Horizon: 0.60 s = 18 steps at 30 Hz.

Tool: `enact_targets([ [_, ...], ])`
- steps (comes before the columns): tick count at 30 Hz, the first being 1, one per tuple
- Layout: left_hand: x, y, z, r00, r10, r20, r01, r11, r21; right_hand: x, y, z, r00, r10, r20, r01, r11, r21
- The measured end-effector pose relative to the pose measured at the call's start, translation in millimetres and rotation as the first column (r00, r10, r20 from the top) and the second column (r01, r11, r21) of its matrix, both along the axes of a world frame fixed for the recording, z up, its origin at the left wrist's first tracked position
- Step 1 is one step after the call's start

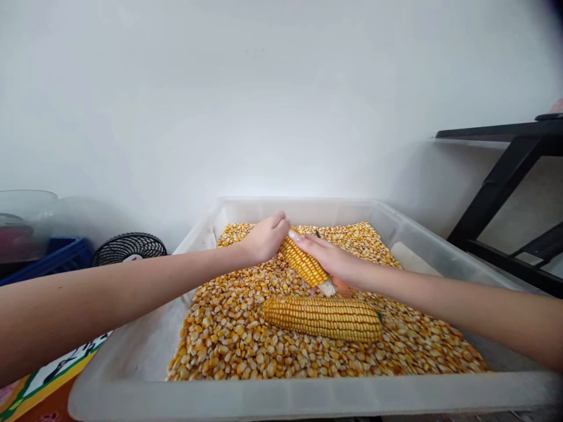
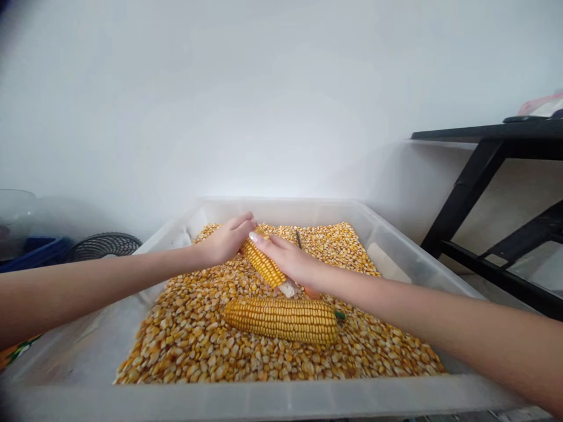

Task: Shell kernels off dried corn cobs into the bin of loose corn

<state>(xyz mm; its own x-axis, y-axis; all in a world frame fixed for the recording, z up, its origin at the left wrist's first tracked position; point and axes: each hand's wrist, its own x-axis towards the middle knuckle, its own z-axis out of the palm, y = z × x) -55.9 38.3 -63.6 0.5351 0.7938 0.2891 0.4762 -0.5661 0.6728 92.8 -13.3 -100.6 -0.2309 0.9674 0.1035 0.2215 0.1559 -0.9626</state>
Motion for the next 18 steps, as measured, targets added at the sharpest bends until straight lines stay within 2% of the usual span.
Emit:
enact_targets([
  [4, -1.7, 4.1, 1.2, 0.998, -0.036, 0.044, 0.040, 0.994, -0.105, -0.4, 0.8, 4.0, 0.998, -0.054, 0.038, 0.053, 0.998, 0.046],
  [9, 0.7, 1.5, 1.8, 0.999, -0.046, 0.021, 0.051, 0.935, -0.350, -4.7, 1.5, 2.1, 0.995, -0.065, 0.077, 0.051, 0.984, 0.168],
  [14, 0.4, 0.0, 7.0, 0.997, -0.073, 0.036, 0.081, 0.949, -0.303, -3.5, -6.1, 14.3, 0.995, 0.097, 0.027, -0.097, 0.995, 0.011],
  [18, -1.0, -0.2, 13.1, 0.997, -0.063, 0.054, 0.075, 0.965, -0.251, 0.2, -7.1, 17.4, 0.995, 0.025, 0.096, -0.034, 0.996, 0.088],
])
